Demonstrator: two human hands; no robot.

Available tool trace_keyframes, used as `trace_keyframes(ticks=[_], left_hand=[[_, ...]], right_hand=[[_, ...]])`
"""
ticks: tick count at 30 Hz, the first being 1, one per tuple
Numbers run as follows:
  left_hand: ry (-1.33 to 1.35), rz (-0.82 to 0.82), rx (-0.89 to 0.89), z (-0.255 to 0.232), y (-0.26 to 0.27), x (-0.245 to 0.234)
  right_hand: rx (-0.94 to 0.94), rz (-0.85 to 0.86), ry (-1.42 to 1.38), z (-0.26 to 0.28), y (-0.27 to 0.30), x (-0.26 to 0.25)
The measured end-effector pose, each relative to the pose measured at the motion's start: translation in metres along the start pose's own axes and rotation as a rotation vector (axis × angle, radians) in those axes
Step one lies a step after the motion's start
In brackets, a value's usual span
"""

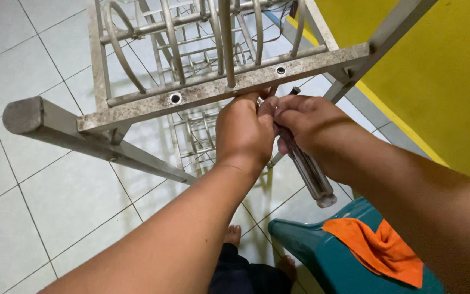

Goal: The person uses a screwdriver to remove screws and detach metal rods from a white dish rack. They place the removed rods and screws onto a nearby teal table.

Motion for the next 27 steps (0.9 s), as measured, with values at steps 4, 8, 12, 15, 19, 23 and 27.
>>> trace_keyframes(ticks=[4, 8, 12, 15, 19, 23, 27], left_hand=[[0.017, 0.003, 0.053, 0.001, -0.003, 0.002], [0.033, -0.013, 0.086, 0.003, -0.007, 0.004], [0.354, 0.078, 0.012, 0.010, -0.009, 0.014], [0.450, 0.068, -0.062, 0.013, -0.009, 0.014], [0.307, 0.010, -0.110, 0.012, -0.006, 0.009], [0.470, 0.043, -0.150, 0.006, -0.002, 0.013], [0.491, -0.065, -0.284, 0.010, 0.006, 0.017]], right_hand=[[0.199, -0.001, -0.113, -0.008, 0.003, -0.003], [0.245, -0.004, -0.122, -0.008, 0.006, -0.002], [0.250, -0.031, -0.178, -0.008, 0.009, -0.005], [0.333, -0.043, -0.200, -0.012, 0.010, -0.003], [0.384, -0.014, -0.188, -0.016, 0.011, 0.002], [0.356, 0.033, -0.244, -0.012, 0.009, 0.010], [0.368, 0.005, -0.278, -0.014, 0.006, 0.009]])
Point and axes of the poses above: each hand's wrist, its own y-axis away from the middle knuckle, its own x-axis out of the palm, z = x × y, the point moved 9 cm from there along -y, towards the middle knuckle, and after that the axes turned 13 degrees about y, right-handed, at the moved point
